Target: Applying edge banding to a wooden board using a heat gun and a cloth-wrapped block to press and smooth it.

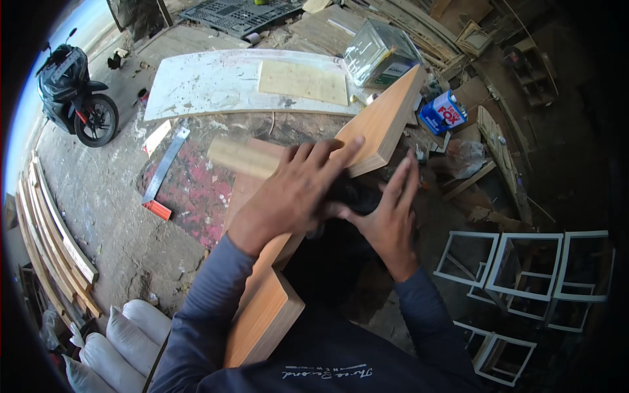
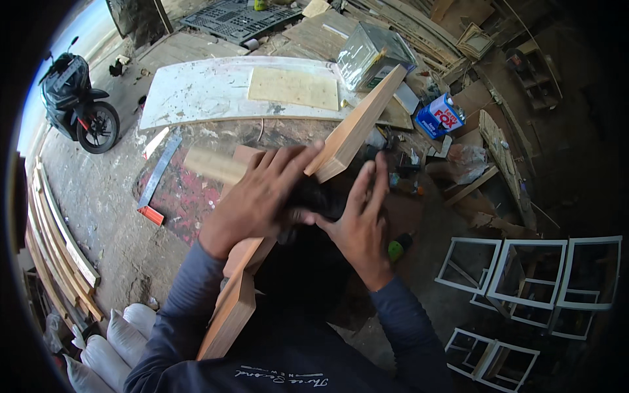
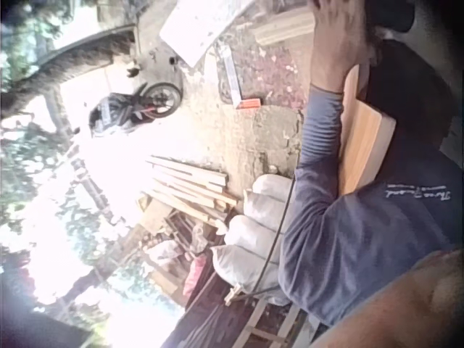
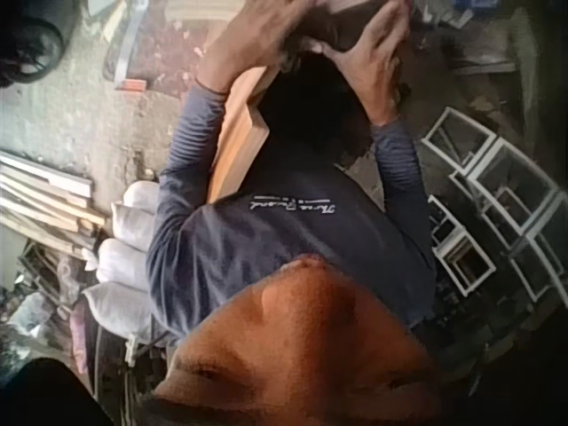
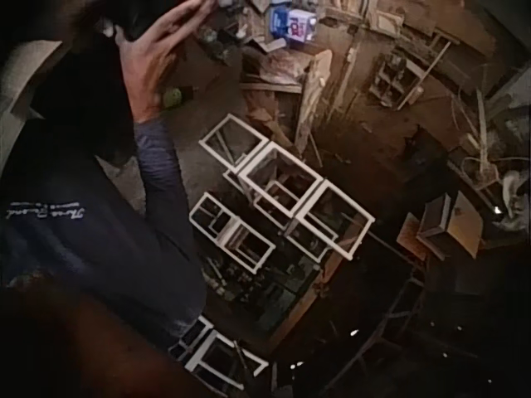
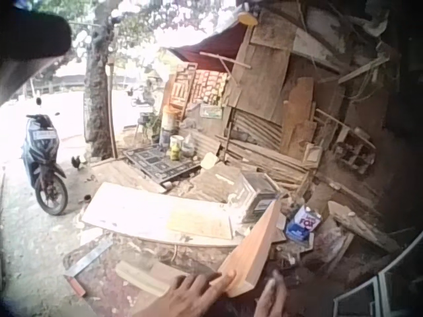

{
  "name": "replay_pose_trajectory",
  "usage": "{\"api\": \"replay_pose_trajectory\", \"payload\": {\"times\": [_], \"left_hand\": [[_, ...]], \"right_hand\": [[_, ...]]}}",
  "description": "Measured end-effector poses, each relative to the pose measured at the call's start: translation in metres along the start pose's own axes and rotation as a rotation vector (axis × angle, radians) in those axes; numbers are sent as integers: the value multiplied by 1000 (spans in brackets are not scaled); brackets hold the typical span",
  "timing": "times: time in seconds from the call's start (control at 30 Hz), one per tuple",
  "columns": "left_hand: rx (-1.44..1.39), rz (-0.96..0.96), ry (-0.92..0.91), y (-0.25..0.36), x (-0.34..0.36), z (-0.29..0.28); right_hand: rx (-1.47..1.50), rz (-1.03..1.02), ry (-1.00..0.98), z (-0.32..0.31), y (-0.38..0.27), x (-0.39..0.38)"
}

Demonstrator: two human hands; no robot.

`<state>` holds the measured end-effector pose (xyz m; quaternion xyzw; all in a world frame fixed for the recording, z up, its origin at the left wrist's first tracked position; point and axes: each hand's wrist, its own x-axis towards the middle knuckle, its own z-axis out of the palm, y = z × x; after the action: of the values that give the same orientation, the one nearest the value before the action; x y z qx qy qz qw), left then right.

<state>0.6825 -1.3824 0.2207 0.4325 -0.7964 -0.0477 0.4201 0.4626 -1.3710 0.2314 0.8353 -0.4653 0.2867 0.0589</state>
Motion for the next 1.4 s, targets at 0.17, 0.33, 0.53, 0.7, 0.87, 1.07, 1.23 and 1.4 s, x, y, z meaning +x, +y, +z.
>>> {"api": "replay_pose_trajectory", "payload": {"times": [0.17,0.33,0.53,0.7,0.87,1.07,1.23,1.4], "left_hand": [[191,-5,-286,4,12,-18],[133,96,-191,5,37,-19],[1,5,-222,10,45,-21],[-117,63,-275,2,51,-22],[-52,133,-255,2,58,-22],[58,213,-233,5,73,-27],[63,313,-176,5,80,-33],[-14,323,-194,-8,85,-28]], "right_hand": [[-115,43,-110,1,-1,-1],[-222,-55,-35,-5,4,25],[114,12,-285,8,13,48],[136,170,-380,8,14,46],[19,-10,-317,-12,20,55],[-53,-82,-279,-33,15,68],[-155,-113,-288,-44,9,75],[-166,-179,-300,-45,15,82]]}}
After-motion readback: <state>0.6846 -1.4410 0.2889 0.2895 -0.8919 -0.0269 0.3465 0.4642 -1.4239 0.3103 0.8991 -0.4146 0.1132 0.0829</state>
